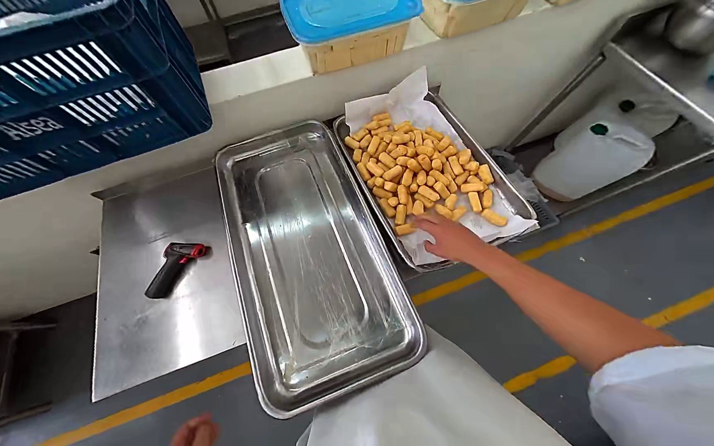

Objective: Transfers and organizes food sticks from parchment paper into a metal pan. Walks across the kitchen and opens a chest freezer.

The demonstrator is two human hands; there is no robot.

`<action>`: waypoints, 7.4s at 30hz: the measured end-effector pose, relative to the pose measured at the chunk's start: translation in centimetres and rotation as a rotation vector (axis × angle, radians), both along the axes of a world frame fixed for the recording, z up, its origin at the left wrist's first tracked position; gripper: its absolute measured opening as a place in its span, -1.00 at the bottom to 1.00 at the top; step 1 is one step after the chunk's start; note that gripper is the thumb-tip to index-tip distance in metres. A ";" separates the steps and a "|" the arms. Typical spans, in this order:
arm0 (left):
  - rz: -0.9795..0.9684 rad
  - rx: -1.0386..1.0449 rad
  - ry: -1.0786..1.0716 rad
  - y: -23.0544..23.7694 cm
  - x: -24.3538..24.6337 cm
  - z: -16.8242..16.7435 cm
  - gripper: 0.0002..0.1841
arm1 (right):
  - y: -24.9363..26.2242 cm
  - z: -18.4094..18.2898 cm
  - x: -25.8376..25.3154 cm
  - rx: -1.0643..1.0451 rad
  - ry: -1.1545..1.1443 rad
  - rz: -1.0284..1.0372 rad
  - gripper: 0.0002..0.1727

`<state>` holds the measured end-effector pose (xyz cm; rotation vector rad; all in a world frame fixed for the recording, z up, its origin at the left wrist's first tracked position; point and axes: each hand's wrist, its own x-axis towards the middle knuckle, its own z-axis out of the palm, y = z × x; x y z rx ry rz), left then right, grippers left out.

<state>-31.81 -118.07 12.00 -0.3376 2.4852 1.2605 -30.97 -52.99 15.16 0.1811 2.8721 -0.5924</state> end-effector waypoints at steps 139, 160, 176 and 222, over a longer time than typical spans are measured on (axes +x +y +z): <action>-0.373 -0.513 0.630 11.1 -24.2 -9.8 -0.34 | -22.3 -10.3 -52.2 0.074 0.559 0.199 -0.68; -0.377 -0.542 0.649 10.9 -24.4 -10.5 -0.35 | 12.5 0.3 -35.4 0.205 -0.077 -0.780 -0.04; -0.369 -0.540 0.634 11.3 -24.3 -9.7 -0.33 | 13.6 -4.8 -39.1 0.197 -0.141 -0.578 -0.12; -0.328 -0.537 0.646 11.9 -24.3 -9.5 -0.36 | -10.2 -2.6 -40.9 0.129 -0.354 0.145 0.47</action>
